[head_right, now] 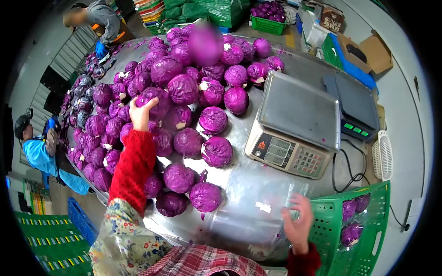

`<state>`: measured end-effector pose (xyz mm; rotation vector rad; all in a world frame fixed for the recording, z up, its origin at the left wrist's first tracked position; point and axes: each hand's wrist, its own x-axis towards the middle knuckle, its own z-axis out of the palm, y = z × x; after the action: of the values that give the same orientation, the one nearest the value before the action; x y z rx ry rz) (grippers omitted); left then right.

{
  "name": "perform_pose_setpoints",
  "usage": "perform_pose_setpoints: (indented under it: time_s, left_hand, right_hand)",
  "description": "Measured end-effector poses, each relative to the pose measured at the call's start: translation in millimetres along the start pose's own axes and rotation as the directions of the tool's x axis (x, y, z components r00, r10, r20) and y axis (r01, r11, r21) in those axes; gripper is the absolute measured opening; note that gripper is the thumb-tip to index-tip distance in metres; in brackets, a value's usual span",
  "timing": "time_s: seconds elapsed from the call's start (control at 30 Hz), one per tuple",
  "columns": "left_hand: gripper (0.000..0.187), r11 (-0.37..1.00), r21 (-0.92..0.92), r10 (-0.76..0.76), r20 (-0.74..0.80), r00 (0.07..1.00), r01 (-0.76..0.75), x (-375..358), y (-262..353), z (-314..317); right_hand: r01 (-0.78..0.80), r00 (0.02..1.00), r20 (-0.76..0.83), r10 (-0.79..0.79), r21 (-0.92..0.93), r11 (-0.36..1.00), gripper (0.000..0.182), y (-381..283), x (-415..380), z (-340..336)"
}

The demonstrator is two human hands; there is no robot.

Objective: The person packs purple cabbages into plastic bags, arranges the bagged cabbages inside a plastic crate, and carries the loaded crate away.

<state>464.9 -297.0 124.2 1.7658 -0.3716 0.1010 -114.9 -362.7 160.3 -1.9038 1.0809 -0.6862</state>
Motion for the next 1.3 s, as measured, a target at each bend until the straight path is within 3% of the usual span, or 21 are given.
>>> perform_pose_setpoints:
  time_s: [0.07, 0.1, 0.17, 0.2, 0.23, 0.27, 0.33, 0.37, 0.4, 0.43, 0.47, 0.53, 0.6, 0.67, 0.8, 0.87, 0.9, 1.03, 1.2, 1.23, 1.3]
  left_hand:
    - [0.079, 0.975, -0.212, -0.025, 0.213, 0.977, 0.071, -55.8, 54.7, -15.7]
    - [0.081, 0.992, -0.104, 0.095, 0.298, 0.950, -0.067, -81.7, 76.8, -19.5]
    - [0.081, 0.965, -0.158, 0.262, 0.616, 0.743, -0.208, -125.0, 101.3, -16.3]
    - [0.080, 0.940, -0.297, 0.335, 0.711, 0.619, -0.167, -145.2, 112.8, -9.5]
    - [0.077, 0.934, -0.349, 0.251, 0.797, 0.550, 0.080, -167.3, 114.3, -1.8]
    - [0.070, 0.938, -0.333, 0.336, 0.814, 0.474, -0.092, -180.8, 114.5, 2.1]
    - [0.059, 0.932, -0.281, 0.354, 0.847, 0.397, -0.231, -224.9, 125.3, -10.3]
    - [0.054, 0.897, -0.355, 0.431, 0.836, 0.340, -0.264, -251.6, 117.9, -12.8]
    - [0.049, 0.863, -0.421, 0.494, 0.822, 0.285, -0.281, -283.0, 107.7, -16.8]
    - [0.043, 0.870, -0.403, 0.483, 0.814, 0.324, -0.283, -318.0, 96.4, -23.2]
    - [0.046, 0.908, -0.378, 0.416, 0.868, 0.271, -0.182, -347.7, 85.9, -30.9]
    - [0.052, 0.941, -0.278, 0.318, 0.923, 0.218, -0.195, -403.9, 66.0, -42.1]
    - [0.066, 0.686, -0.402, 0.410, 0.902, -0.134, -0.606, -435.8, 29.0, -40.4]
    - [0.068, 0.605, -0.451, 0.428, 0.879, -0.210, -0.656, -449.1, 5.9, -38.7]
    - [0.053, 0.535, -0.484, 0.464, 0.853, -0.237, -0.692, -450.1, 23.4, -48.6]
    - [0.038, 0.507, -0.591, 0.507, 0.793, -0.337, -0.627, -461.6, 15.7, -55.2]
    - [0.026, 0.510, -0.600, 0.570, 0.772, -0.281, -0.616, -465.2, 16.3, -54.6]
    - [0.028, 0.445, -0.574, 0.580, 0.770, -0.267, -0.688, -467.3, 14.5, -41.4]
    - [0.025, 0.465, -0.528, 0.588, 0.784, -0.198, -0.711, -475.1, 12.7, -43.0]
    - [0.023, 0.453, -0.517, 0.590, 0.785, -0.191, -0.726, -476.7, 12.4, -43.5]
    - [0.024, 0.479, -0.516, 0.596, 0.785, -0.169, -0.710, -477.0, 19.4, -42.5]
  right_hand:
    - [-0.307, 0.945, 0.256, 0.201, 0.491, 0.815, 0.058, -4.8, 21.6, 47.9]
    - [-0.447, 0.891, 0.396, 0.223, 0.675, 0.587, 0.067, -6.2, 39.0, 69.1]
    - [-0.525, 0.850, 0.505, 0.151, 0.784, 0.333, 0.087, -19.9, 75.4, 110.1]
    - [-0.555, 0.832, 0.543, 0.113, 0.819, 0.145, 0.084, -32.2, 88.1, 119.7]
    - [-0.567, 0.819, 0.569, 0.074, 0.823, -0.047, 0.081, -41.7, 96.4, 126.5]
    - [-0.489, 0.855, 0.493, 0.160, 0.870, -0.066, 0.082, -32.6, 99.1, 139.5]
    - [-0.549, 0.774, 0.540, 0.330, 0.832, -0.075, 0.080, 4.4, 75.8, 113.9]
    - [-0.514, 0.812, 0.477, 0.338, 0.857, 0.026, 0.078, 29.4, 52.9, 105.0]
    - [-0.524, 0.794, 0.504, 0.339, 0.851, -0.038, 0.077, 31.0, 27.8, 85.3]
    - [-0.521, 0.794, 0.501, 0.343, 0.852, -0.039, 0.077, 31.9, 0.6, 67.8]
    - [-0.518, 0.797, 0.499, 0.339, 0.855, -0.040, 0.077, 34.4, -25.5, 52.8]
    - [-0.490, 0.774, 0.513, 0.371, 0.856, -0.163, 0.078, 96.2, -94.2, 34.7]
    - [-0.411, 0.790, 0.520, 0.324, 0.842, -0.350, 0.078, 97.9, -145.3, 15.1]
    - [-0.340, 0.754, 0.457, 0.472, 0.886, -0.316, 0.078, 105.7, -199.4, 4.2]
    - [-0.066, 0.784, 0.279, 0.554, 0.926, -0.373, 0.077, 68.1, -241.0, 0.8]
    - [-0.113, 0.864, 0.306, 0.401, 0.892, -0.437, 0.077, 58.3, -249.4, 3.9]
    - [-0.124, 0.851, 0.321, 0.416, 0.892, -0.434, 0.079, 62.5, -257.4, 7.4]
    - [-0.155, 0.865, 0.334, 0.374, 0.888, -0.433, 0.077, 104.6, -286.9, 27.9]
    - [-0.291, 0.863, 0.434, 0.259, 0.846, -0.446, 0.079, 84.0, -270.4, 45.0]
    - [-0.339, 0.804, 0.470, 0.364, 0.865, -0.369, 0.072, 77.6, -261.9, 46.3]
    - [-0.411, 0.781, 0.506, 0.366, 0.858, -0.309, 0.066, 69.2, -242.9, 50.9]
